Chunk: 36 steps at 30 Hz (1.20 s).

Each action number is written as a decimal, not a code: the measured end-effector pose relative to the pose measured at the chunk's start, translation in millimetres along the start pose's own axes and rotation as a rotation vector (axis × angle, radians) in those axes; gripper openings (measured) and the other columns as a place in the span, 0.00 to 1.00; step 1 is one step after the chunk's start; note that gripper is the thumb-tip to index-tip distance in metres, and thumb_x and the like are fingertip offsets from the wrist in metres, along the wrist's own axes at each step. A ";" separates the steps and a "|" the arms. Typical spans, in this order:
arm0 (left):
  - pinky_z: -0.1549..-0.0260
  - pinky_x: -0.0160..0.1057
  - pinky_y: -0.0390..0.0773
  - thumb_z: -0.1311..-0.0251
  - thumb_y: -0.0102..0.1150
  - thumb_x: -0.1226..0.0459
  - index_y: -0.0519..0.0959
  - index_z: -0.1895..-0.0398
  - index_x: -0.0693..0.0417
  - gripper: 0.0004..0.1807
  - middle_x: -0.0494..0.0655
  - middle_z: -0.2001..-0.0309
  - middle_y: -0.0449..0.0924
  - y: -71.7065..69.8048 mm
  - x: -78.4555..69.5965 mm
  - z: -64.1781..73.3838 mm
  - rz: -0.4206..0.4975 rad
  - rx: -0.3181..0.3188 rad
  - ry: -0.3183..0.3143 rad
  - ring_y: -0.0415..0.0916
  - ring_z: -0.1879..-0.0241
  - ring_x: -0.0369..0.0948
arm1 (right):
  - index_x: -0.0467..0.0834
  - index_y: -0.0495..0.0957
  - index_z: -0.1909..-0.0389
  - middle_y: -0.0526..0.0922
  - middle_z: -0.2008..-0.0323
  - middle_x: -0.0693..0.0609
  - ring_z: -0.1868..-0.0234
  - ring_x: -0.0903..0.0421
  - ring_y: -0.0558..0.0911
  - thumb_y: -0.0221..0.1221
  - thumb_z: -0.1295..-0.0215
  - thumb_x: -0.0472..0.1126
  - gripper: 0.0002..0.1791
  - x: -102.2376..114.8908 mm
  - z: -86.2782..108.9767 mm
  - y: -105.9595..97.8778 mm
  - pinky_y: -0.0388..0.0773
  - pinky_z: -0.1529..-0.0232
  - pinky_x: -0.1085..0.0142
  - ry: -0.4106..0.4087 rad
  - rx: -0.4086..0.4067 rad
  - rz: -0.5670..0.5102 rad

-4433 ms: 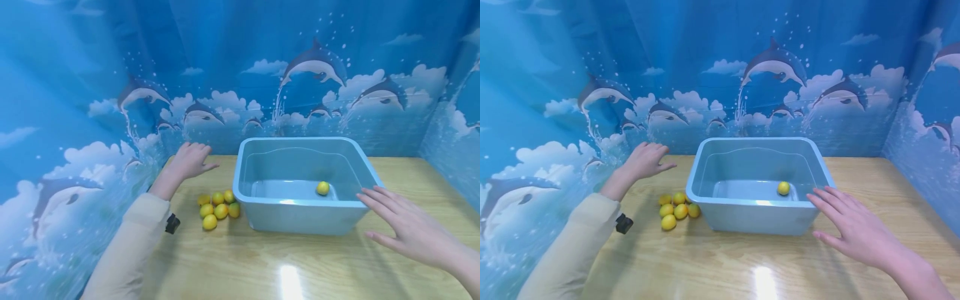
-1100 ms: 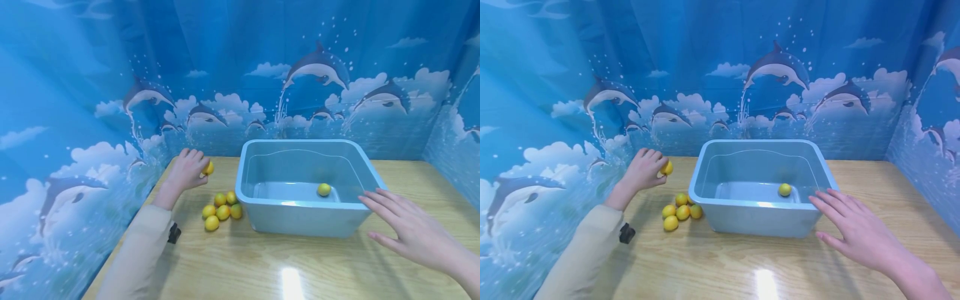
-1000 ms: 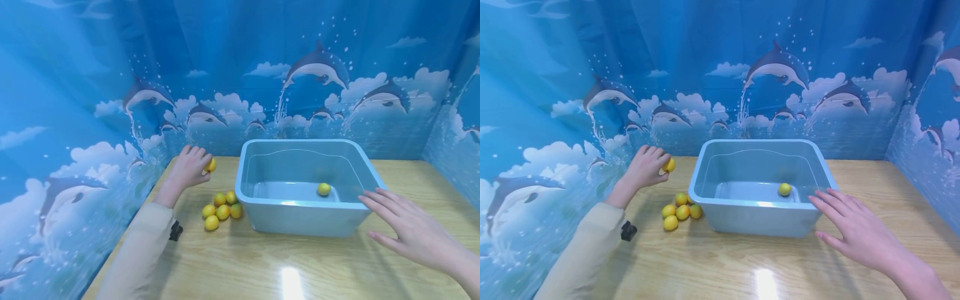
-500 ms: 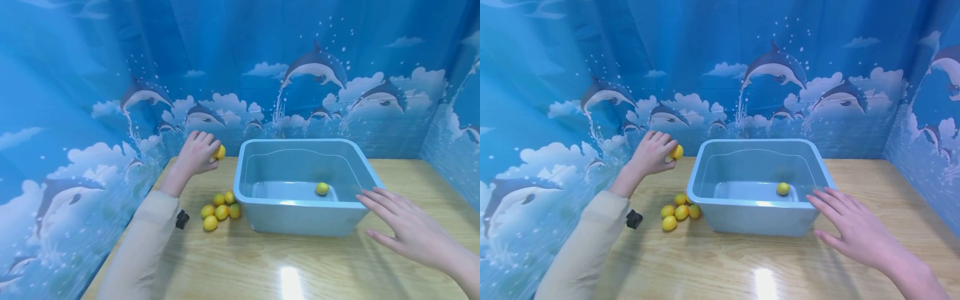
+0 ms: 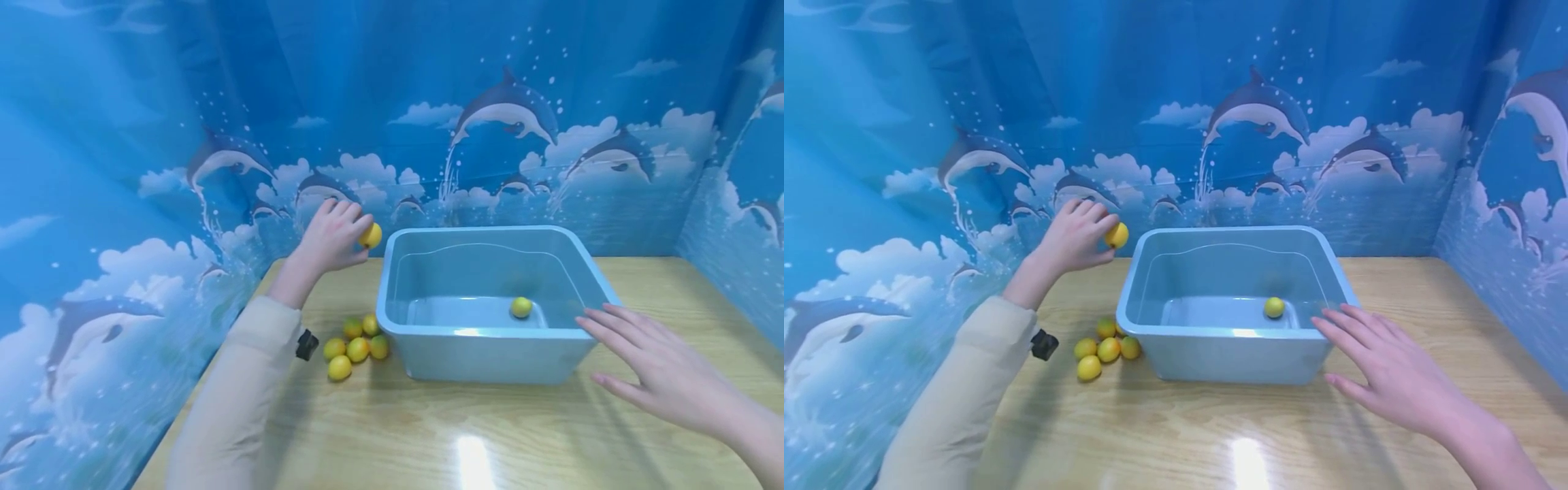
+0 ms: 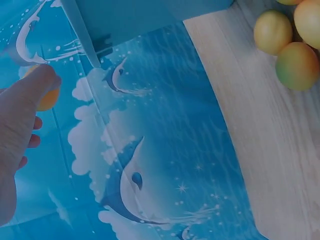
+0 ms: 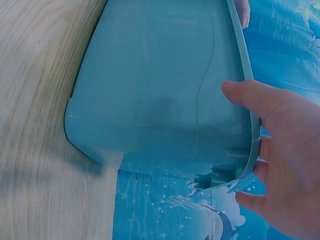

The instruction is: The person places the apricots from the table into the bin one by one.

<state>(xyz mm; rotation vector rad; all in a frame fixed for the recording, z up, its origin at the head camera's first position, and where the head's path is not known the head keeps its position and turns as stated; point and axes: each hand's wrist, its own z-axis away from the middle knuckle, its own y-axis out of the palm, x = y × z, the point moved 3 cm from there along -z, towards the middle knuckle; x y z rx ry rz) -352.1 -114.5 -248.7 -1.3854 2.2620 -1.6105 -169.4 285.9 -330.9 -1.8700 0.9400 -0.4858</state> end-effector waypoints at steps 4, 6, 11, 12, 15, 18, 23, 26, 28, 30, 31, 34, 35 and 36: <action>0.55 0.49 0.69 0.54 0.64 0.53 0.74 0.60 0.55 0.21 0.52 0.64 0.73 0.2 -1.8 -8.5 0.004 0.015 0.012 0.69 0.62 0.49 | 0.46 0.63 0.34 0.69 0.41 0.45 0.33 0.51 0.57 0.55 0.41 0.63 0.38 -1.1 1.4 1.2 0.35 0.33 0.70 -0.011 -0.008 0.003; 0.55 0.49 0.69 0.53 0.63 0.52 0.74 0.60 0.55 0.21 0.52 0.64 0.73 -0.5 -2.8 -12.9 0.009 0.021 0.014 0.69 0.61 0.49 | 0.46 0.63 0.34 0.69 0.41 0.44 0.33 0.52 0.57 0.52 0.40 0.65 0.38 -1.4 1.8 1.8 0.35 0.33 0.69 -0.020 -0.015 0.005; 0.54 0.48 0.69 0.52 0.63 0.51 0.74 0.58 0.55 0.22 0.51 0.62 0.74 -2.9 -4.6 -23.4 0.019 0.040 0.019 0.70 0.59 0.49 | 0.46 0.63 0.34 0.69 0.41 0.44 0.32 0.52 0.56 0.49 0.39 0.66 0.38 -1.2 1.7 1.9 0.36 0.33 0.69 -0.026 -0.021 0.009; 0.53 0.49 0.69 0.52 0.63 0.51 0.74 0.58 0.55 0.22 0.52 0.61 0.74 -3.4 -4.9 -25.5 0.016 0.046 0.020 0.70 0.58 0.49 | 0.46 0.63 0.34 0.69 0.41 0.44 0.32 0.53 0.56 0.49 0.39 0.66 0.38 -1.0 1.6 1.9 0.36 0.33 0.69 -0.026 -0.020 0.010; 0.51 0.49 0.68 0.52 0.64 0.50 0.74 0.58 0.54 0.23 0.52 0.58 0.74 -5.0 -5.7 -31.1 0.004 0.067 0.016 0.70 0.56 0.49 | 0.46 0.63 0.34 0.69 0.41 0.44 0.32 0.52 0.57 0.51 0.39 0.65 0.38 -0.6 1.4 1.6 0.35 0.33 0.70 -0.023 -0.017 0.008; 0.49 0.49 0.67 0.51 0.63 0.49 0.74 0.57 0.54 0.23 0.52 0.57 0.74 -5.7 -7.2 -35.2 -0.014 0.095 0.018 0.69 0.54 0.50 | 0.46 0.63 0.34 0.69 0.41 0.45 0.32 0.53 0.56 0.51 0.39 0.64 0.38 -0.1 1.2 1.2 0.35 0.33 0.70 -0.024 -0.017 0.006; 0.50 0.49 0.67 0.49 0.62 0.50 0.74 0.55 0.54 0.23 0.52 0.59 0.74 -4.0 -10.8 -39.2 -0.019 0.117 0.033 0.69 0.55 0.49 | 0.46 0.63 0.34 0.69 0.41 0.45 0.32 0.53 0.56 0.49 0.38 0.66 0.38 -0.1 1.0 0.7 0.36 0.33 0.70 -0.029 -0.022 0.003; 0.49 0.49 0.67 0.50 0.64 0.50 0.74 0.54 0.54 0.24 0.52 0.59 0.74 -2.3 -12.9 -40.4 -0.008 0.105 0.047 0.70 0.55 0.50 | 0.46 0.63 0.34 0.69 0.41 0.45 0.32 0.53 0.56 0.48 0.38 0.66 0.38 -0.3 1.0 0.9 0.36 0.33 0.70 -0.028 -0.022 0.004; 0.49 0.49 0.67 0.51 0.66 0.50 0.74 0.53 0.53 0.25 0.52 0.59 0.74 -1.0 -14.1 -40.4 -0.005 0.101 0.055 0.71 0.55 0.50 | 0.46 0.63 0.34 0.69 0.41 0.45 0.32 0.53 0.56 0.48 0.38 0.66 0.38 -0.5 1.0 1.2 0.36 0.33 0.70 -0.026 -0.018 0.006; 0.49 0.49 0.67 0.51 0.66 0.49 0.74 0.52 0.53 0.26 0.52 0.59 0.74 -0.1 -15.2 -40.1 -0.022 0.104 0.063 0.71 0.55 0.50 | 0.46 0.63 0.34 0.69 0.41 0.45 0.32 0.53 0.56 0.49 0.38 0.65 0.38 -0.5 1.1 1.5 0.36 0.33 0.70 -0.024 -0.016 0.009; 0.50 0.49 0.67 0.51 0.66 0.49 0.74 0.51 0.53 0.27 0.52 0.59 0.74 0.4 -15.6 -39.8 -0.031 0.108 0.066 0.71 0.55 0.49 | 0.47 0.63 0.34 0.69 0.41 0.45 0.32 0.53 0.56 0.49 0.38 0.65 0.38 -0.5 1.1 1.6 0.36 0.33 0.70 -0.022 -0.014 0.009; 0.50 0.48 0.68 0.50 0.65 0.48 0.73 0.49 0.53 0.29 0.51 0.59 0.74 1.1 -16.1 -38.7 -0.055 0.125 0.066 0.71 0.56 0.49 | 0.47 0.62 0.34 0.69 0.41 0.44 0.31 0.54 0.55 0.50 0.38 0.65 0.38 -0.6 1.6 1.8 0.36 0.33 0.69 -0.016 -0.013 0.010; 0.50 0.48 0.68 0.50 0.65 0.47 0.73 0.49 0.53 0.29 0.51 0.58 0.74 1.1 -15.9 -38.3 -0.058 0.130 0.062 0.72 0.56 0.49 | 0.47 0.62 0.34 0.69 0.41 0.44 0.31 0.54 0.54 0.50 0.38 0.65 0.37 -0.7 1.9 1.8 0.36 0.33 0.68 -0.014 -0.012 0.009; 0.50 0.49 0.68 0.49 0.65 0.47 0.74 0.49 0.53 0.28 0.51 0.58 0.74 1.2 -15.6 -37.7 -0.057 0.135 0.056 0.72 0.56 0.48 | 0.47 0.62 0.33 0.69 0.41 0.44 0.31 0.54 0.54 0.50 0.38 0.65 0.37 -0.9 2.2 1.8 0.36 0.33 0.68 -0.012 -0.010 0.010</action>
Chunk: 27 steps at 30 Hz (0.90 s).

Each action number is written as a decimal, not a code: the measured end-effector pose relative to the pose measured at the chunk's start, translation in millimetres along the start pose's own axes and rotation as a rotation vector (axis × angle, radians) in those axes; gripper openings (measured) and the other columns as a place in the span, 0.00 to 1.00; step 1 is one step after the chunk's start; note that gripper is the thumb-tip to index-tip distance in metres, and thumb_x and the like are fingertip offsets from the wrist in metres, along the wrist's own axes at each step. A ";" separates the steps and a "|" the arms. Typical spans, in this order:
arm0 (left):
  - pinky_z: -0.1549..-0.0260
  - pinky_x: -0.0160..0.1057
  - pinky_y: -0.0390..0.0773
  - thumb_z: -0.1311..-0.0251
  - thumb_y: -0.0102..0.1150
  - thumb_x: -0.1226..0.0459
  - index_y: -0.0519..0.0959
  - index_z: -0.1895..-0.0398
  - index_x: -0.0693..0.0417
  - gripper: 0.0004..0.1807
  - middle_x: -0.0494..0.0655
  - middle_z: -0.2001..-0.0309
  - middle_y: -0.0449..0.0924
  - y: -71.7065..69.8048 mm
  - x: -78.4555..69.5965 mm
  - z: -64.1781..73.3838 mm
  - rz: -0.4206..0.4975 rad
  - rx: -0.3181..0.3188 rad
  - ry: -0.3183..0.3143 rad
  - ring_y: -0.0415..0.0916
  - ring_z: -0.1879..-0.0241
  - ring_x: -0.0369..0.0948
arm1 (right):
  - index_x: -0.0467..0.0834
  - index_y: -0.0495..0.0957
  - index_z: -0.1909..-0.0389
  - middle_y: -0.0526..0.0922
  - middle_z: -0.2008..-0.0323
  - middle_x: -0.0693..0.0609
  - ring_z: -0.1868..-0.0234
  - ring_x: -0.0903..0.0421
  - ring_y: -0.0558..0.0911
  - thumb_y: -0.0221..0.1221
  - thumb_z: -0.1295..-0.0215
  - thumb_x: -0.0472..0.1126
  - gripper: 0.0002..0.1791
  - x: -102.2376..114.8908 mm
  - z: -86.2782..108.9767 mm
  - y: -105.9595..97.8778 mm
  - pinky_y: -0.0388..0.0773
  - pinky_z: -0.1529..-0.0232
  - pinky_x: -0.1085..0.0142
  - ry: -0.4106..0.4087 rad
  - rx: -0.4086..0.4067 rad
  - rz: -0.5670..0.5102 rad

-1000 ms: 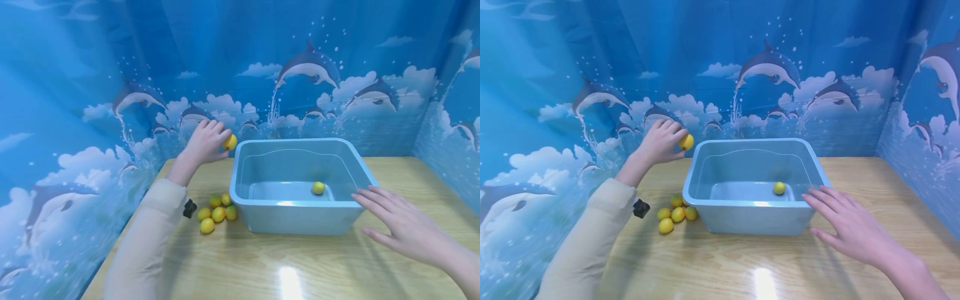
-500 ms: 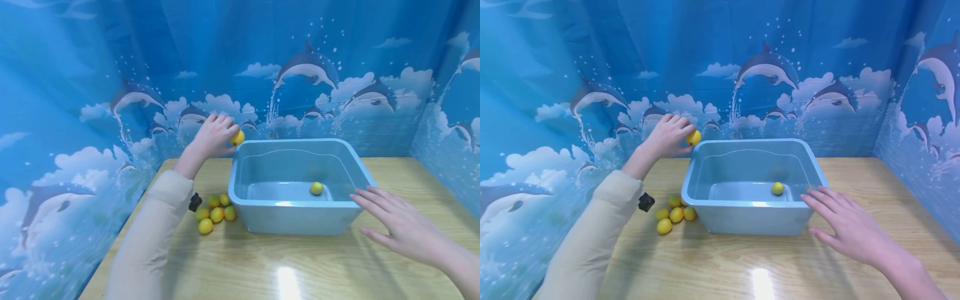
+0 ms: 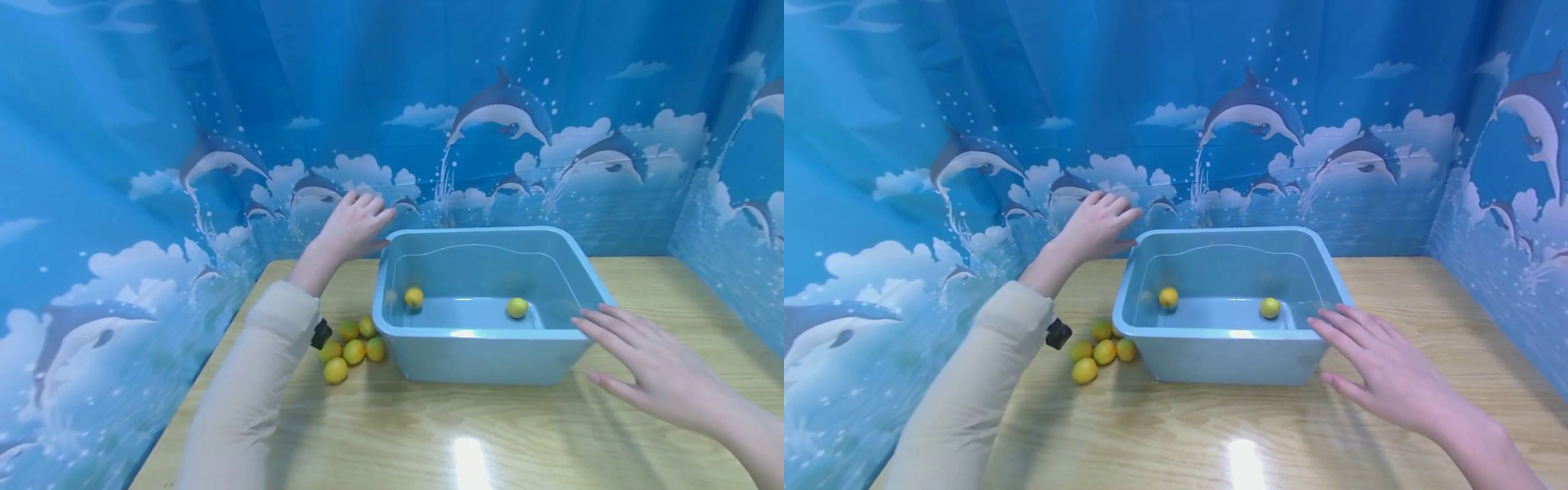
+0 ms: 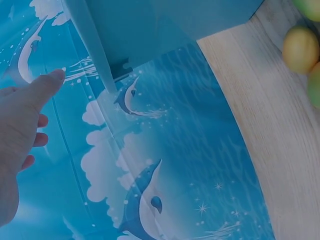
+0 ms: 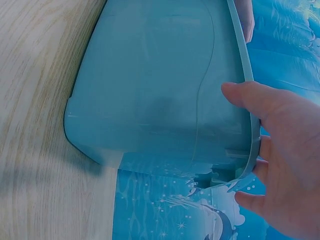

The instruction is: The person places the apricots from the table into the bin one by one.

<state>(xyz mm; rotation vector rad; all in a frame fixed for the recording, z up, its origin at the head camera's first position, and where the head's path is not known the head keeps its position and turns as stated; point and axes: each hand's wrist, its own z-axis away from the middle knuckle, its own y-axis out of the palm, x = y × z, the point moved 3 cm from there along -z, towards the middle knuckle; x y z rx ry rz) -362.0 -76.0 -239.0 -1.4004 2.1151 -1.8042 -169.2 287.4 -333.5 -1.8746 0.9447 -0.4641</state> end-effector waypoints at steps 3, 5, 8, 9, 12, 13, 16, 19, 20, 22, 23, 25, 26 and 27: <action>0.49 0.49 0.68 0.48 0.64 0.47 0.74 0.51 0.54 0.27 0.51 0.58 0.75 -0.1 0.9 3.4 0.016 0.012 -0.022 0.72 0.56 0.48 | 0.47 0.62 0.33 0.69 0.40 0.44 0.31 0.54 0.54 0.51 0.38 0.64 0.37 -0.1 0.3 0.1 0.37 0.32 0.66 0.005 0.006 0.000; 0.48 0.49 0.68 0.47 0.63 0.47 0.75 0.52 0.54 0.26 0.51 0.58 0.76 0.4 1.6 6.4 0.030 0.018 -0.038 0.72 0.55 0.48 | 0.47 0.61 0.33 0.69 0.41 0.44 0.31 0.53 0.54 0.51 0.39 0.64 0.38 -0.1 0.4 0.2 0.37 0.32 0.66 0.006 0.010 0.001; 0.50 0.49 0.68 0.46 0.62 0.48 0.75 0.52 0.55 0.25 0.51 0.58 0.76 1.9 2.5 11.9 0.054 0.017 -0.057 0.72 0.55 0.49 | 0.47 0.62 0.33 0.69 0.41 0.43 0.31 0.52 0.54 0.52 0.39 0.64 0.38 0.1 0.5 0.2 0.36 0.32 0.66 0.006 0.011 0.001; 0.50 0.49 0.69 0.46 0.62 0.48 0.75 0.52 0.55 0.25 0.51 0.58 0.77 2.5 2.7 14.1 0.062 0.017 -0.063 0.73 0.55 0.49 | 0.47 0.62 0.33 0.69 0.41 0.44 0.31 0.52 0.55 0.52 0.39 0.63 0.38 0.1 0.4 0.1 0.36 0.32 0.67 0.006 0.011 0.000; 0.51 0.49 0.69 0.46 0.62 0.49 0.74 0.51 0.55 0.25 0.51 0.59 0.77 4.6 3.5 21.1 0.084 0.023 -0.080 0.73 0.56 0.49 | 0.47 0.62 0.34 0.69 0.41 0.44 0.32 0.52 0.55 0.52 0.39 0.63 0.38 0.0 0.0 0.0 0.36 0.32 0.67 0.002 0.009 -0.003; 0.51 0.49 0.69 0.46 0.62 0.49 0.74 0.51 0.55 0.25 0.52 0.59 0.77 5.6 3.9 23.6 0.091 0.028 -0.086 0.73 0.57 0.49 | 0.47 0.62 0.34 0.69 0.41 0.44 0.32 0.52 0.55 0.52 0.39 0.63 0.38 -0.1 -0.2 0.0 0.36 0.33 0.68 0.001 0.008 -0.005; 0.51 0.50 0.69 0.46 0.61 0.48 0.74 0.52 0.55 0.25 0.52 0.60 0.77 8.3 5.3 31.2 0.104 0.038 -0.100 0.74 0.58 0.49 | 0.46 0.62 0.34 0.69 0.41 0.43 0.31 0.53 0.55 0.50 0.38 0.64 0.38 -0.2 -0.9 0.1 0.36 0.33 0.68 -0.004 0.003 -0.008; 0.53 0.49 0.70 0.45 0.61 0.48 0.75 0.52 0.55 0.25 0.52 0.60 0.77 11.5 6.6 39.0 0.110 0.043 -0.105 0.74 0.58 0.49 | 0.46 0.62 0.34 0.69 0.41 0.43 0.31 0.53 0.55 0.48 0.38 0.65 0.38 -0.4 -1.4 0.2 0.36 0.33 0.69 -0.009 -0.003 -0.007; 0.54 0.49 0.70 0.45 0.61 0.48 0.75 0.52 0.55 0.25 0.51 0.61 0.77 12.7 6.9 41.6 0.112 0.041 -0.105 0.74 0.58 0.49 | 0.46 0.62 0.34 0.69 0.41 0.43 0.31 0.53 0.55 0.48 0.38 0.65 0.38 -0.5 -1.5 0.2 0.36 0.33 0.69 -0.010 -0.005 -0.006; 0.55 0.49 0.71 0.45 0.61 0.48 0.75 0.53 0.55 0.24 0.51 0.61 0.77 15.0 7.3 46.8 0.114 0.030 -0.102 0.74 0.60 0.49 | 0.46 0.62 0.34 0.69 0.41 0.43 0.32 0.53 0.55 0.48 0.38 0.66 0.38 -0.6 -1.6 0.4 0.36 0.33 0.69 -0.010 -0.005 -0.006; 0.55 0.49 0.71 0.45 0.61 0.48 0.75 0.53 0.55 0.24 0.51 0.61 0.78 16.2 7.5 49.2 0.114 0.027 -0.101 0.74 0.60 0.49 | 0.46 0.62 0.34 0.69 0.41 0.43 0.32 0.53 0.55 0.47 0.38 0.66 0.38 -0.7 -1.6 0.4 0.36 0.33 0.69 -0.011 -0.006 -0.007; 0.56 0.49 0.71 0.45 0.60 0.48 0.75 0.52 0.56 0.25 0.51 0.61 0.78 18.9 7.9 53.2 0.113 0.031 -0.106 0.74 0.61 0.49 | 0.46 0.62 0.34 0.69 0.42 0.43 0.31 0.53 0.55 0.46 0.37 0.66 0.38 -0.8 -1.5 0.5 0.36 0.33 0.69 -0.011 -0.007 -0.008; 0.57 0.49 0.71 0.45 0.60 0.48 0.75 0.52 0.56 0.25 0.51 0.62 0.78 20.3 8.0 55.3 0.110 0.035 -0.108 0.74 0.61 0.49 | 0.46 0.62 0.34 0.69 0.42 0.43 0.31 0.53 0.55 0.46 0.37 0.66 0.38 -0.8 -1.5 0.7 0.36 0.33 0.69 -0.010 -0.006 -0.010; 0.58 0.49 0.71 0.45 0.60 0.48 0.76 0.52 0.56 0.25 0.51 0.62 0.78 21.8 8.1 57.3 0.109 0.038 -0.110 0.74 0.61 0.49 | 0.46 0.63 0.34 0.69 0.42 0.43 0.32 0.53 0.55 0.46 0.37 0.66 0.38 -0.9 -1.5 0.8 0.36 0.33 0.69 -0.010 -0.006 -0.011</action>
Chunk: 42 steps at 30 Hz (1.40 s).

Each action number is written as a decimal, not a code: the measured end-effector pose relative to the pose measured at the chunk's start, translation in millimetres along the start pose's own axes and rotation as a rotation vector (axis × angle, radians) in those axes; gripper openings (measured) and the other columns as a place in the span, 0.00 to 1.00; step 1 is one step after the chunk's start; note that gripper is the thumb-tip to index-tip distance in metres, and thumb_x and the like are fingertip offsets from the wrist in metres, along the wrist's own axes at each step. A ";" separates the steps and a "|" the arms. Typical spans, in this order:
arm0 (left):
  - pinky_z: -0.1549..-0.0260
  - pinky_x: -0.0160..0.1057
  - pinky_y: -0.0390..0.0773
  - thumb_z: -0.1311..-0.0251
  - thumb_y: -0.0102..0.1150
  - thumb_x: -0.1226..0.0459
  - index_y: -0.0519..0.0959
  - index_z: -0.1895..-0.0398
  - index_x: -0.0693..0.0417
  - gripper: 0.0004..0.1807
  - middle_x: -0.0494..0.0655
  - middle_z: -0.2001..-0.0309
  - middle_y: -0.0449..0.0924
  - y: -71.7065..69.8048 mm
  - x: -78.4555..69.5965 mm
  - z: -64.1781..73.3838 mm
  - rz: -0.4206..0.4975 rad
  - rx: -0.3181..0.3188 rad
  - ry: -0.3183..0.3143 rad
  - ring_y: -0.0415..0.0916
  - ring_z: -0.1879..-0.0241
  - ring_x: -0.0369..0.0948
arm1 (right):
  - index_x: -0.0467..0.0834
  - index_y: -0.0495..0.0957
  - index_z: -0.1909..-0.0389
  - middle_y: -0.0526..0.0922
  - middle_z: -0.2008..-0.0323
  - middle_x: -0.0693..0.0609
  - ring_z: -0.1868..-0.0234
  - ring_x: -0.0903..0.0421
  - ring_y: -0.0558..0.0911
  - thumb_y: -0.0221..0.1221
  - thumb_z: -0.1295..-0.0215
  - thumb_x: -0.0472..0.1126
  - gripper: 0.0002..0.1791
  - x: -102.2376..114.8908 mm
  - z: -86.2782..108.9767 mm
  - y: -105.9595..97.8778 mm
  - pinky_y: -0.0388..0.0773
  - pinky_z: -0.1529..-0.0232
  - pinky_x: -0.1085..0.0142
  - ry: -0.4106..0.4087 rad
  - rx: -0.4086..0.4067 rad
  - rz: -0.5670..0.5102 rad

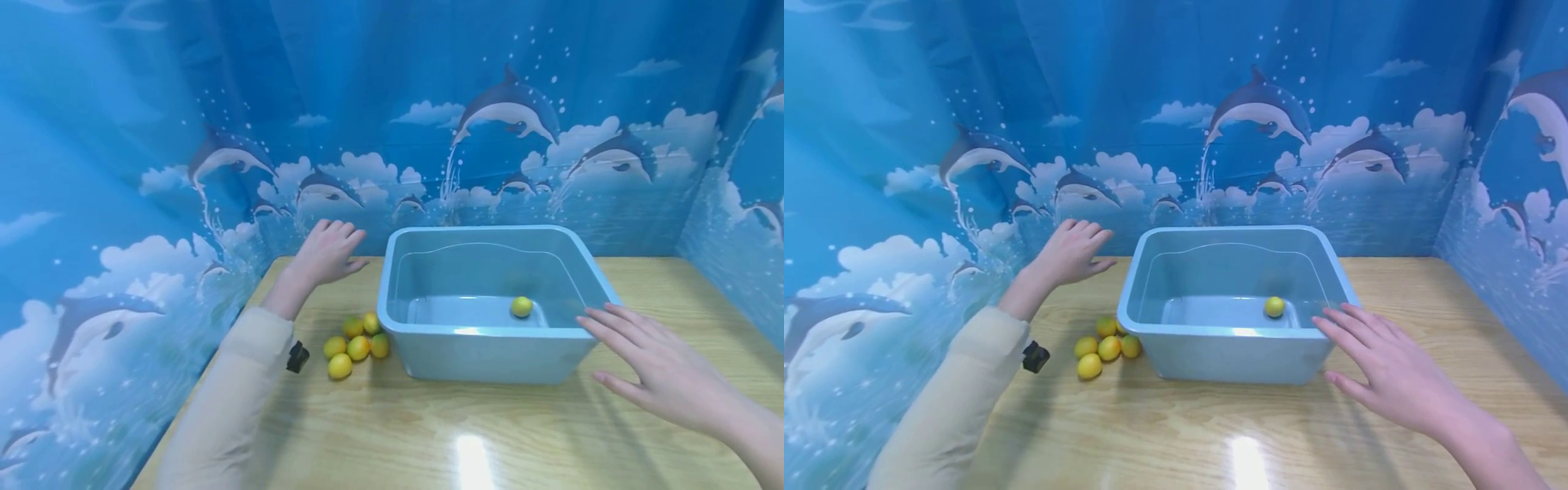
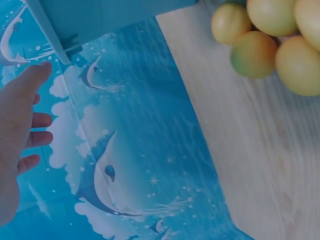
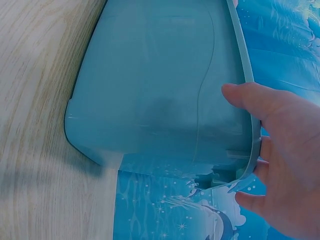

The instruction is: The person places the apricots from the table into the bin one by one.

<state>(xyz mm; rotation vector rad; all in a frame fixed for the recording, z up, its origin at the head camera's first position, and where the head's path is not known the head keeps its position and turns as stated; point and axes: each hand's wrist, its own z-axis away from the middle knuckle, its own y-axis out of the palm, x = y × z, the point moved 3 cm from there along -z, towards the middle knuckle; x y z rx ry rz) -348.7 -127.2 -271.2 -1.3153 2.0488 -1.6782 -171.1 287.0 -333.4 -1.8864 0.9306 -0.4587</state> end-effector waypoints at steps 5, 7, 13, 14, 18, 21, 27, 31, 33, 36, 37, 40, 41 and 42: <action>0.60 0.48 0.72 0.45 0.61 0.49 0.76 0.52 0.57 0.25 0.52 0.62 0.78 5.8 2.2 11.7 0.021 0.009 -0.020 0.74 0.62 0.49 | 0.45 0.63 0.34 0.69 0.42 0.44 0.32 0.52 0.56 0.48 0.38 0.66 0.38 0.4 -0.5 0.4 0.36 0.33 0.70 -0.001 0.002 -0.006; 0.59 0.49 0.72 0.46 0.62 0.49 0.76 0.52 0.57 0.25 0.53 0.61 0.78 7.8 2.8 17.5 0.032 0.014 -0.031 0.74 0.61 0.49 | 0.45 0.63 0.34 0.69 0.42 0.44 0.32 0.52 0.57 0.48 0.38 0.66 0.38 0.7 -0.9 0.3 0.36 0.33 0.71 -0.003 0.000 -0.008; 0.60 0.49 0.71 0.44 0.60 0.48 0.76 0.51 0.57 0.26 0.52 0.61 0.78 19.5 0.7 36.9 0.024 0.067 -0.044 0.74 0.61 0.49 | 0.46 0.62 0.34 0.69 0.42 0.43 0.32 0.52 0.57 0.48 0.38 0.66 0.38 0.7 -1.1 0.1 0.37 0.33 0.70 0.001 -0.006 -0.012; 0.59 0.49 0.71 0.44 0.60 0.48 0.76 0.51 0.57 0.26 0.52 0.61 0.78 21.9 -0.3 40.0 0.025 0.075 -0.043 0.74 0.60 0.49 | 0.46 0.62 0.34 0.69 0.42 0.43 0.32 0.51 0.57 0.48 0.38 0.66 0.38 0.5 -1.0 0.2 0.37 0.33 0.69 0.003 -0.005 -0.012; 0.57 0.50 0.71 0.44 0.60 0.48 0.75 0.51 0.57 0.25 0.53 0.60 0.78 30.3 -4.9 50.8 0.031 0.088 -0.028 0.74 0.59 0.49 | 0.46 0.62 0.34 0.69 0.42 0.43 0.33 0.50 0.58 0.50 0.39 0.65 0.38 0.2 -0.2 0.5 0.38 0.32 0.67 0.012 -0.001 -0.014; 0.57 0.50 0.72 0.45 0.61 0.49 0.75 0.51 0.57 0.25 0.53 0.60 0.78 36.1 -8.9 57.9 0.037 0.084 -0.017 0.75 0.59 0.49 | 0.46 0.62 0.34 0.69 0.42 0.43 0.33 0.49 0.58 0.53 0.40 0.63 0.38 0.3 0.5 0.5 0.38 0.32 0.65 0.023 0.010 -0.011; 0.56 0.49 0.71 0.44 0.60 0.49 0.75 0.51 0.57 0.24 0.52 0.60 0.77 50.3 -17.4 76.4 0.046 0.097 -0.001 0.74 0.58 0.50 | 0.46 0.63 0.34 0.69 0.41 0.43 0.33 0.50 0.58 0.59 0.43 0.60 0.39 0.5 1.9 -0.5 0.38 0.32 0.66 0.048 0.020 -0.007; 0.55 0.50 0.70 0.44 0.59 0.49 0.75 0.50 0.57 0.25 0.52 0.60 0.77 58.4 -21.5 91.2 0.052 0.132 -0.003 0.74 0.57 0.49 | 0.45 0.64 0.35 0.69 0.41 0.44 0.33 0.51 0.57 0.56 0.41 0.62 0.38 0.9 0.6 -1.5 0.38 0.33 0.68 0.031 0.001 -0.012; 0.55 0.49 0.70 0.44 0.59 0.50 0.75 0.50 0.57 0.24 0.51 0.60 0.77 61.1 -23.1 97.9 0.052 0.143 -0.001 0.74 0.57 0.49 | 0.44 0.64 0.35 0.69 0.41 0.44 0.33 0.52 0.57 0.52 0.39 0.64 0.38 1.6 -0.5 -1.7 0.38 0.33 0.69 0.012 -0.010 -0.015; 0.55 0.49 0.70 0.44 0.59 0.50 0.75 0.51 0.56 0.24 0.51 0.60 0.77 64.1 -25.8 107.6 0.048 0.163 0.015 0.74 0.57 0.48 | 0.44 0.63 0.35 0.69 0.41 0.44 0.33 0.51 0.57 0.51 0.39 0.64 0.38 2.0 -1.3 -1.4 0.38 0.33 0.69 0.002 -0.014 -0.013; 0.54 0.49 0.70 0.44 0.59 0.51 0.75 0.51 0.56 0.23 0.51 0.60 0.77 64.8 -26.7 110.0 0.046 0.168 0.023 0.74 0.57 0.48 | 0.45 0.63 0.34 0.69 0.41 0.44 0.33 0.51 0.58 0.51 0.39 0.64 0.38 1.9 -1.1 -1.4 0.38 0.33 0.68 0.005 -0.008 -0.012; 0.53 0.49 0.70 0.45 0.59 0.52 0.75 0.51 0.56 0.23 0.51 0.59 0.77 67.6 -27.8 116.9 0.052 0.187 0.032 0.74 0.56 0.48 | 0.46 0.62 0.33 0.68 0.40 0.44 0.33 0.50 0.57 0.55 0.41 0.62 0.39 1.6 -0.2 -1.6 0.38 0.32 0.66 0.025 0.018 -0.001; 0.53 0.50 0.70 0.46 0.59 0.52 0.75 0.51 0.56 0.23 0.51 0.58 0.77 68.5 -27.8 118.9 0.057 0.190 0.032 0.74 0.56 0.48 | 0.47 0.61 0.33 0.68 0.40 0.44 0.33 0.50 0.57 0.56 0.42 0.62 0.39 1.7 0.1 -1.7 0.38 0.32 0.65 0.031 0.027 0.003; 0.53 0.50 0.70 0.46 0.59 0.53 0.75 0.51 0.57 0.23 0.51 0.58 0.77 69.2 -27.9 120.7 0.062 0.191 0.032 0.74 0.55 0.48 | 0.48 0.60 0.32 0.68 0.39 0.44 0.32 0.51 0.56 0.57 0.42 0.62 0.40 1.6 0.3 -1.9 0.38 0.32 0.65 0.036 0.034 0.008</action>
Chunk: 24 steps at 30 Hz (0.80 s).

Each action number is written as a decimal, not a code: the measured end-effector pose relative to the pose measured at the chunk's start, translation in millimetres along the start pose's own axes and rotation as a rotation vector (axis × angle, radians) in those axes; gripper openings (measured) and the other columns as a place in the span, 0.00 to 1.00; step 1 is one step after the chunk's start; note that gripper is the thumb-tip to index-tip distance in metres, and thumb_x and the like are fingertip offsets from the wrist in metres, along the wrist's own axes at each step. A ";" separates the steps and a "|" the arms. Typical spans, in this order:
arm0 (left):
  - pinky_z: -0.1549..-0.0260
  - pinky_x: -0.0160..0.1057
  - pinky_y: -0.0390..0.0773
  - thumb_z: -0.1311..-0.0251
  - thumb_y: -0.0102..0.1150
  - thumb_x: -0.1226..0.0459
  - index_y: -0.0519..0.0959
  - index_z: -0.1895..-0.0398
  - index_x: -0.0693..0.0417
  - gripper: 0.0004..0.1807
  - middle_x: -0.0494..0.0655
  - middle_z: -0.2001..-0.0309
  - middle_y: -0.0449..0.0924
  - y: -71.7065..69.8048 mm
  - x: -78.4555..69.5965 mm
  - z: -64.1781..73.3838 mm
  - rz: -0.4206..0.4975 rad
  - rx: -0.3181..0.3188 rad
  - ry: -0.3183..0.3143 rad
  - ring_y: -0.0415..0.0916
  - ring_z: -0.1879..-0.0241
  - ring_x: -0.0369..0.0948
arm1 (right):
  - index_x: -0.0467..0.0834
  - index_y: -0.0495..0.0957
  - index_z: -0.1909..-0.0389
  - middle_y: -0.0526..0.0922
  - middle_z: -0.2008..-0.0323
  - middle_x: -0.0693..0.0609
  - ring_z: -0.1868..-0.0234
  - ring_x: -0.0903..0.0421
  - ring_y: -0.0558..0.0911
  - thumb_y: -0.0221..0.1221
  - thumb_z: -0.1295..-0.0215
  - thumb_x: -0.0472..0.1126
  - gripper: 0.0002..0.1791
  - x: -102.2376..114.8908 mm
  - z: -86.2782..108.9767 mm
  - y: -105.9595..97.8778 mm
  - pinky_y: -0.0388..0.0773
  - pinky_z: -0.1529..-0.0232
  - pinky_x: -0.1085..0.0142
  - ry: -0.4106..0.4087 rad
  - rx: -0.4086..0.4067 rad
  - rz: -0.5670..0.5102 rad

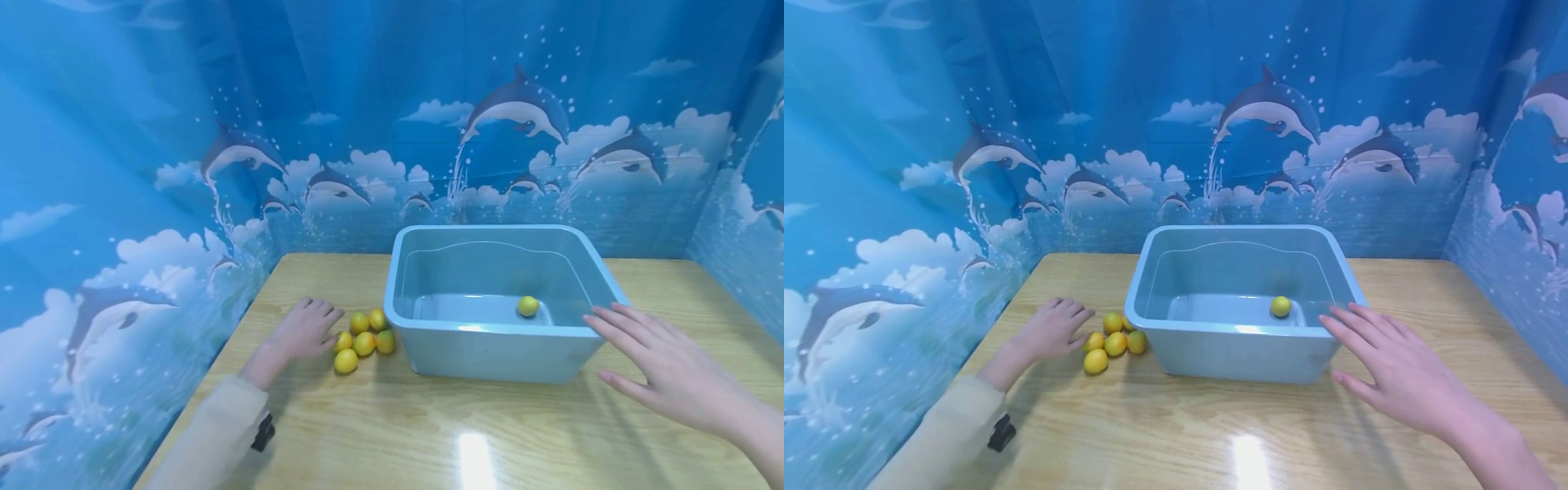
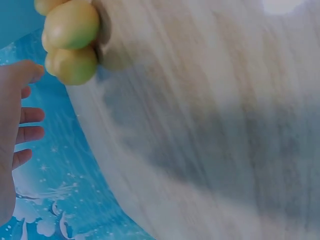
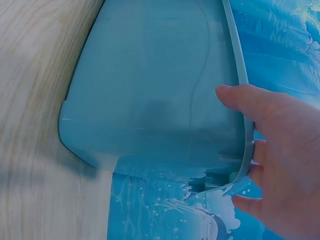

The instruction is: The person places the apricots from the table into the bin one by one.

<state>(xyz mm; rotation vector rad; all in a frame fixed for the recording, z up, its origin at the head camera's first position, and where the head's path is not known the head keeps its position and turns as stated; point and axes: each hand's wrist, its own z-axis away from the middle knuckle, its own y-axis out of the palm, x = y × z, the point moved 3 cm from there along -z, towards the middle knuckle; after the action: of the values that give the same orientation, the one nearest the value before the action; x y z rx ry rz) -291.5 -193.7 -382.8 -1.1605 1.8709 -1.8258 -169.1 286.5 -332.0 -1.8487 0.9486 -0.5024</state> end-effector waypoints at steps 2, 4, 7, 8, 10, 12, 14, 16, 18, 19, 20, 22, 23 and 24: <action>0.51 0.51 0.69 0.47 0.59 0.54 0.75 0.50 0.57 0.23 0.52 0.57 0.77 3.1 0.1 3.2 0.015 0.005 -0.001 0.73 0.54 0.49 | 0.48 0.59 0.32 0.67 0.38 0.44 0.31 0.51 0.54 0.58 0.43 0.61 0.41 0.0 0.5 -0.5 0.36 0.32 0.64 -0.001 0.018 0.011; 0.50 0.52 0.68 0.48 0.59 0.55 0.75 0.49 0.57 0.24 0.52 0.56 0.77 5.5 0.0 6.0 0.026 0.012 0.001 0.73 0.53 0.50 | 0.48 0.57 0.31 0.65 0.37 0.44 0.30 0.52 0.52 0.59 0.43 0.60 0.43 0.2 0.8 -1.2 0.35 0.32 0.63 -0.007 0.031 0.022; 0.48 0.53 0.67 0.50 0.59 0.56 0.74 0.47 0.57 0.26 0.52 0.55 0.77 9.1 -0.3 9.6 0.043 0.028 0.007 0.72 0.52 0.50 | 0.48 0.55 0.30 0.61 0.34 0.45 0.29 0.56 0.46 0.60 0.45 0.59 0.45 0.9 1.2 -3.0 0.32 0.32 0.64 -0.020 0.047 0.037; 0.48 0.54 0.66 0.50 0.60 0.56 0.74 0.47 0.57 0.26 0.52 0.55 0.77 10.0 -0.5 10.5 0.049 0.036 0.008 0.72 0.52 0.50 | 0.48 0.54 0.30 0.60 0.33 0.46 0.29 0.58 0.44 0.61 0.46 0.60 0.45 1.1 1.3 -3.8 0.31 0.32 0.65 -0.022 0.050 0.042; 0.47 0.55 0.65 0.50 0.60 0.56 0.74 0.46 0.57 0.27 0.52 0.54 0.77 11.9 -0.9 12.2 0.061 0.052 0.009 0.72 0.52 0.50 | 0.49 0.54 0.30 0.58 0.32 0.47 0.29 0.60 0.42 0.61 0.46 0.60 0.46 1.6 1.6 -5.1 0.31 0.32 0.65 -0.027 0.054 0.045; 0.45 0.55 0.64 0.50 0.60 0.56 0.74 0.46 0.57 0.27 0.53 0.53 0.76 14.3 -1.1 13.9 0.079 0.073 0.008 0.72 0.51 0.50 | 0.48 0.54 0.30 0.56 0.31 0.48 0.29 0.61 0.40 0.61 0.47 0.60 0.46 2.1 1.7 -5.9 0.30 0.33 0.66 -0.027 0.063 0.039; 0.45 0.56 0.64 0.50 0.60 0.56 0.73 0.45 0.57 0.27 0.53 0.53 0.76 16.4 -1.6 15.2 0.091 0.090 0.010 0.72 0.50 0.51 | 0.48 0.53 0.29 0.54 0.30 0.48 0.29 0.61 0.40 0.62 0.47 0.59 0.47 2.3 1.6 -6.5 0.29 0.33 0.66 -0.026 0.075 0.029; 0.45 0.55 0.64 0.49 0.60 0.56 0.73 0.45 0.57 0.27 0.53 0.52 0.76 18.3 -2.2 16.0 0.101 0.096 0.013 0.71 0.50 0.51 | 0.49 0.52 0.29 0.53 0.30 0.48 0.29 0.59 0.40 0.63 0.48 0.58 0.48 2.2 1.9 -6.2 0.28 0.33 0.65 -0.021 0.090 0.016; 0.45 0.55 0.64 0.49 0.60 0.55 0.73 0.45 0.57 0.28 0.53 0.52 0.76 19.7 -3.0 16.1 0.101 0.092 0.018 0.71 0.50 0.51 | 0.49 0.51 0.28 0.52 0.29 0.48 0.29 0.57 0.40 0.63 0.48 0.58 0.49 2.5 1.6 -5.7 0.27 0.33 0.65 -0.017 0.100 0.013; 0.45 0.55 0.64 0.49 0.60 0.55 0.73 0.45 0.57 0.28 0.53 0.52 0.76 20.4 -3.4 15.9 0.102 0.090 0.019 0.71 0.50 0.50 | 0.49 0.50 0.28 0.52 0.30 0.47 0.29 0.56 0.40 0.63 0.48 0.58 0.49 3.0 1.3 -5.4 0.27 0.33 0.65 -0.014 0.104 0.013; 0.45 0.54 0.64 0.49 0.61 0.55 0.73 0.45 0.57 0.28 0.53 0.52 0.76 20.8 -3.7 15.5 0.105 0.090 0.018 0.71 0.50 0.50 | 0.49 0.49 0.28 0.53 0.30 0.46 0.28 0.55 0.41 0.63 0.48 0.58 0.50 3.6 1.0 -4.9 0.27 0.33 0.64 -0.011 0.108 0.010; 0.45 0.54 0.64 0.49 0.61 0.54 0.73 0.45 0.56 0.28 0.53 0.52 0.76 21.6 -4.3 14.2 0.104 0.089 0.020 0.71 0.50 0.50 | 0.49 0.49 0.28 0.52 0.30 0.46 0.28 0.53 0.41 0.64 0.48 0.57 0.50 4.9 0.2 -4.1 0.26 0.33 0.64 -0.005 0.111 0.010; 0.45 0.54 0.64 0.49 0.61 0.54 0.73 0.45 0.56 0.27 0.52 0.52 0.76 22.0 -4.6 13.7 0.104 0.092 0.019 0.71 0.50 0.50 | 0.49 0.49 0.28 0.52 0.30 0.46 0.28 0.52 0.41 0.64 0.48 0.57 0.50 5.5 -0.2 -4.1 0.26 0.33 0.64 -0.001 0.112 0.008; 0.45 0.54 0.64 0.48 0.61 0.55 0.73 0.45 0.56 0.27 0.52 0.52 0.76 22.2 -5.0 13.1 0.104 0.097 0.020 0.71 0.50 0.50 | 0.48 0.49 0.28 0.53 0.30 0.46 0.28 0.52 0.42 0.64 0.48 0.57 0.50 6.1 -0.6 -4.0 0.27 0.33 0.63 0.002 0.111 0.006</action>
<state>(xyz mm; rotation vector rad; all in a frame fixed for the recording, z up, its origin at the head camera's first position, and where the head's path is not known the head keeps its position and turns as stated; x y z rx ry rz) -286.9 -202.1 -407.1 -0.9969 1.7965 -1.8543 -164.2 282.3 -328.5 -1.7456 0.9092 -0.5435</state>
